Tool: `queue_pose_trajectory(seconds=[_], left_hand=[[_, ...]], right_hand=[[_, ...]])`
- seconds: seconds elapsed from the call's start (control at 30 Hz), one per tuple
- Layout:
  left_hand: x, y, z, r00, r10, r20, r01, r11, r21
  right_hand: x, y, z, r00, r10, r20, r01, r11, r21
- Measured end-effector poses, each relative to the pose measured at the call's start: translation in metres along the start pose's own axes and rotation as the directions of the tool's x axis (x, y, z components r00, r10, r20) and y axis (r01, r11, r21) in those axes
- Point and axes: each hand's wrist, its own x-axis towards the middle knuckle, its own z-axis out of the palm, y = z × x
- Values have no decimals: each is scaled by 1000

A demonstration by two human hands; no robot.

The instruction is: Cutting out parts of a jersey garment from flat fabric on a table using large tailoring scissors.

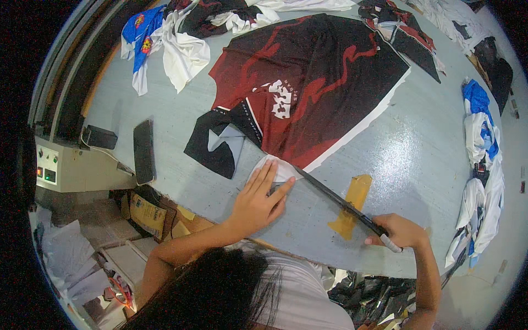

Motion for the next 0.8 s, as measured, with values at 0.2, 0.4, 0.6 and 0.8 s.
queue_pose_trajectory(seconds=[0.2, 0.4, 0.6, 0.8], left_hand=[[-2, 3, 0, 1000, 2, 5, -2, 999, 32], [-3, 4, 0, 1000, -5, 11, 5, 1000, 17], [-5, 3, -1, 1000, 5, 9, -5, 1000, 3], [-7, 3, 0, 1000, 4, 6, -4, 1000, -14]], right_hand=[[7, -1, 1, 1000, -15, 1, 15, 996, -88], [8, -1, -1, 1000, -13, 6, 13, 996, -93], [6, 3, -6, 1000, -4, -13, 3, 995, -104], [12, -4, -13, 1000, -9, 4, 9, 997, -76]])
